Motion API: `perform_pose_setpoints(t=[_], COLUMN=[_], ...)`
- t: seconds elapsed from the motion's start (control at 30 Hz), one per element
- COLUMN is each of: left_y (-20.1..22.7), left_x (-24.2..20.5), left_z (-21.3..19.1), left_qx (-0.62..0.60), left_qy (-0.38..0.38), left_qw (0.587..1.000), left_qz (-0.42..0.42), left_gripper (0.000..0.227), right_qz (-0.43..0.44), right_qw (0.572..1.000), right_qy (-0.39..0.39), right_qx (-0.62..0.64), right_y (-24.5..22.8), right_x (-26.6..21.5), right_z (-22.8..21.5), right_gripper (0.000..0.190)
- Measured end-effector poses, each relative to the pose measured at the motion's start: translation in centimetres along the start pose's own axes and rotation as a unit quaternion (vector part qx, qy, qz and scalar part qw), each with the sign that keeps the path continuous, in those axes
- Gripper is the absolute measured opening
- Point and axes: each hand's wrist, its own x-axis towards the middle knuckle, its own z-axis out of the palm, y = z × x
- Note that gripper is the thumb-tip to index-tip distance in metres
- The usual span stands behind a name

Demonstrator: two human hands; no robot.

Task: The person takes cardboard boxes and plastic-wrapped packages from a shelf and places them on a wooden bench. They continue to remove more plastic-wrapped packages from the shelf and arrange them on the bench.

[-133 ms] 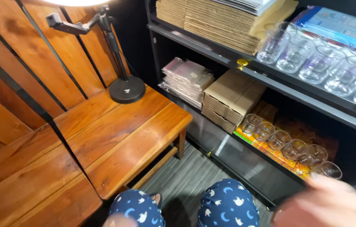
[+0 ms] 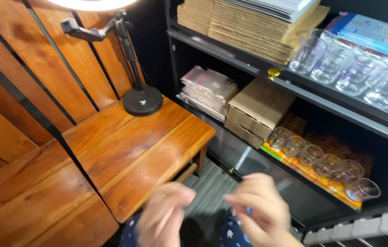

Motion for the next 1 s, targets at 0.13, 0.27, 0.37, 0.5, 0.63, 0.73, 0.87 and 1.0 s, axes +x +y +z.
perform_pose_setpoints(t=[0.13, 0.27, 0.37, 0.5, 0.63, 0.73, 0.87, 1.0], left_y=[-12.2, -19.9, -19.5, -21.1, -20.2, -20.9, -22.2, -26.8], left_x=[-5.3, -10.4, -9.7, -10.8, -10.0, -10.4, -9.3, -6.7], left_z=[-1.4, -1.0, 0.2, 1.9, 3.7, 5.4, 9.0, 13.6], left_qx=[-0.049, -0.091, -0.085, -0.106, -0.065, -0.043, -0.027, 0.007], left_qy=[-0.044, 0.012, 0.024, 0.039, 0.015, -0.004, -0.081, -0.121], left_qw=[0.932, 0.728, 0.706, 0.712, 0.717, 0.726, 0.780, 0.837], left_qz=[-0.355, -0.679, -0.702, -0.693, -0.694, -0.686, -0.620, -0.534], left_gripper=[0.019, 0.018, 0.029, 0.036, 0.043, 0.042, 0.032, 0.031], right_qz=[0.063, 0.218, 0.350, 0.428, 0.480, 0.485, 0.434, 0.456], right_qw=[0.977, 0.930, 0.892, 0.866, 0.843, 0.847, 0.889, 0.879], right_qy=[-0.201, -0.287, -0.276, -0.254, -0.218, -0.208, -0.120, 0.094], right_qx=[0.038, 0.075, 0.079, 0.053, 0.103, 0.071, 0.086, 0.099], right_y=[7.0, 12.0, 14.4, 16.6, 17.7, 18.6, 20.7, 23.1], right_x=[-5.7, -10.6, -12.9, -13.9, -14.1, -14.1, -12.5, -9.3], right_z=[6.9, 10.5, 11.5, 12.1, 11.5, 10.7, 8.4, 5.2], right_gripper=[0.019, 0.014, 0.006, 0.011, 0.024, 0.026, 0.013, 0.018])
